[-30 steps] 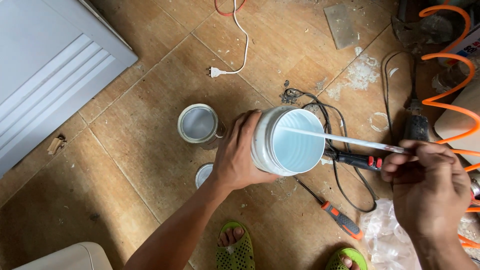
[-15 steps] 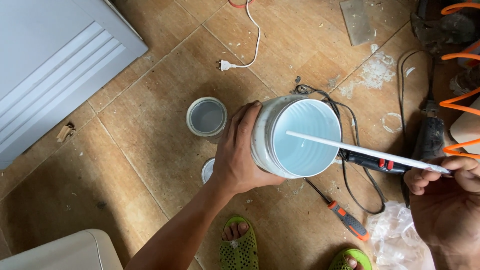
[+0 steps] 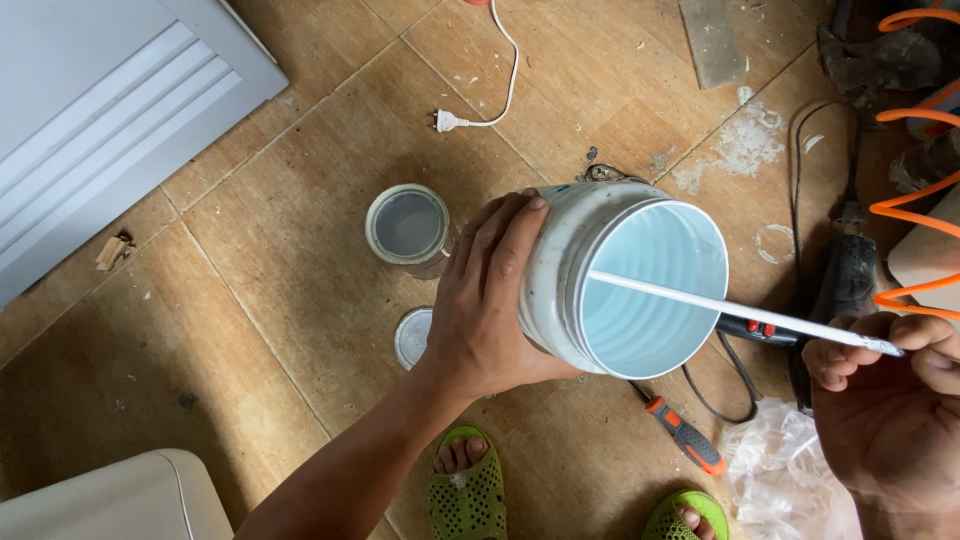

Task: Mixing paint by prying open cans, pouring components into a container, and stirring the mixture with a stick.

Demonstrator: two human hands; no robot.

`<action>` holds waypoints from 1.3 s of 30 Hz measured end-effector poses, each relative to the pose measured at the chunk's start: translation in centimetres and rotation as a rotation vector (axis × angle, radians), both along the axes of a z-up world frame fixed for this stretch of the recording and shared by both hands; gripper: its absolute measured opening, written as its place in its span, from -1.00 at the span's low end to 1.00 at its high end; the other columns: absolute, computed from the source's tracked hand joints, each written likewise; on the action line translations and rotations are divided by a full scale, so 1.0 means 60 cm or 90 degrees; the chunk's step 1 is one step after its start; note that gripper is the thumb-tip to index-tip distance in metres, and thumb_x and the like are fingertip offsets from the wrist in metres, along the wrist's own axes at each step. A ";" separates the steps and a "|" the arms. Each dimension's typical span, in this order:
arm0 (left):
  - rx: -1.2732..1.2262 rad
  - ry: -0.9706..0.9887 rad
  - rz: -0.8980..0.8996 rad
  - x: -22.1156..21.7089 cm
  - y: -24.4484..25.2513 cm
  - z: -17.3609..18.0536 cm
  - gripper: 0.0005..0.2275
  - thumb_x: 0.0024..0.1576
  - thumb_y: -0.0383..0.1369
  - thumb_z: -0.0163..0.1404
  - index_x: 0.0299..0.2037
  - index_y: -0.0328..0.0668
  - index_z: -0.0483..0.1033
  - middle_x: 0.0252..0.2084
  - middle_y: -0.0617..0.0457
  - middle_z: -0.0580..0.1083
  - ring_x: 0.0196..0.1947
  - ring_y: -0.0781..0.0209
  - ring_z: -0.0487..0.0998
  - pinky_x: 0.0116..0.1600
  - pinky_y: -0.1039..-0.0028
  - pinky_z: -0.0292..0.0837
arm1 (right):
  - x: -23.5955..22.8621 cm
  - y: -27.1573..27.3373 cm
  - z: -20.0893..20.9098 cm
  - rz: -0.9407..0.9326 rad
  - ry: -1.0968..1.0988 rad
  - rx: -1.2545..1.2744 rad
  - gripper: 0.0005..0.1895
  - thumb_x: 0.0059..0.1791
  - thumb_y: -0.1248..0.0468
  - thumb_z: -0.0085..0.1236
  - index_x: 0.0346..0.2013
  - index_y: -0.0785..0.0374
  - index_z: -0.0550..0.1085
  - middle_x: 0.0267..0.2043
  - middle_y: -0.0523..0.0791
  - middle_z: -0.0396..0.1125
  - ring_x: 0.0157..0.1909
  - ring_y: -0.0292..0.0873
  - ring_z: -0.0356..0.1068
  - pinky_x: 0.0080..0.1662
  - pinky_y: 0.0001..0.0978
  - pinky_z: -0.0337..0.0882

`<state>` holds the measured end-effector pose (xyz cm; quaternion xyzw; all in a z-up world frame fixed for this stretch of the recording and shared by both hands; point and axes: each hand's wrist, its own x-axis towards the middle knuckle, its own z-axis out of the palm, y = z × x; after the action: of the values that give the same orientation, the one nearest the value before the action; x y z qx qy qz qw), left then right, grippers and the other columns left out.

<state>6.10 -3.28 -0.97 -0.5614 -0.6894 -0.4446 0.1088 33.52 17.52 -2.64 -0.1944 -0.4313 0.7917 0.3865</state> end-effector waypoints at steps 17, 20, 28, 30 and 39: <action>0.003 0.022 -0.004 -0.002 0.001 -0.051 0.16 -0.23 -0.12 0.59 0.47 -0.22 -0.05 0.42 -0.21 0.20 0.44 -0.33 0.34 0.54 -0.16 0.43 | 0.029 0.012 -0.009 -0.062 -0.154 0.102 -0.86 0.23 0.13 -0.01 0.05 0.01 0.42 -0.25 -0.26 0.35 -0.23 -0.41 0.30 -0.09 -0.55 0.30; 0.005 0.039 -0.004 -0.006 -0.001 -0.065 0.16 -0.23 -0.10 0.60 0.48 -0.22 -0.05 0.42 -0.20 0.20 0.44 -0.32 0.33 0.55 -0.17 0.43 | 0.045 0.014 -0.007 -0.059 -0.286 0.238 -0.72 0.25 0.14 -0.11 0.21 0.18 0.33 -0.12 -0.14 0.32 -0.16 -0.31 0.27 0.03 -0.47 0.34; 0.003 0.085 -0.011 -0.015 0.003 -0.069 0.08 -0.16 -0.04 0.58 0.43 -0.29 0.04 0.40 -0.24 0.21 0.43 -0.31 0.33 0.57 -0.17 0.34 | -0.087 -0.093 0.138 0.047 -0.526 0.779 -0.78 -0.08 0.41 0.17 -0.15 0.35 0.56 -0.22 -0.08 0.46 -0.42 -0.22 0.31 -0.33 -0.43 0.31; 0.005 0.094 -0.016 -0.019 0.004 -0.070 0.07 -0.15 -0.04 0.58 0.42 -0.31 0.05 0.40 -0.26 0.22 0.42 -0.30 0.33 0.58 -0.17 0.30 | -0.091 -0.103 0.124 0.143 -0.430 0.627 -0.81 -0.08 0.39 0.12 -0.19 0.30 0.56 -0.26 -0.11 0.53 -0.41 -0.32 0.50 -0.29 -0.58 0.54; -0.048 0.058 -0.018 -0.017 -0.001 -0.059 0.00 -0.22 -0.11 0.54 0.35 -0.38 0.16 0.34 -0.28 0.27 0.35 -0.32 0.34 0.46 -0.12 0.30 | -0.096 -0.096 0.110 0.131 -0.400 0.578 -0.81 -0.05 0.42 0.08 -0.17 0.29 0.56 -0.19 -0.11 0.55 -0.32 -0.27 0.53 -0.24 -0.50 0.51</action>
<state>5.11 -3.32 -4.51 -0.5943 -0.6921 -0.3937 0.1130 27.78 11.73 3.94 -0.1919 -0.8399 0.4642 0.2054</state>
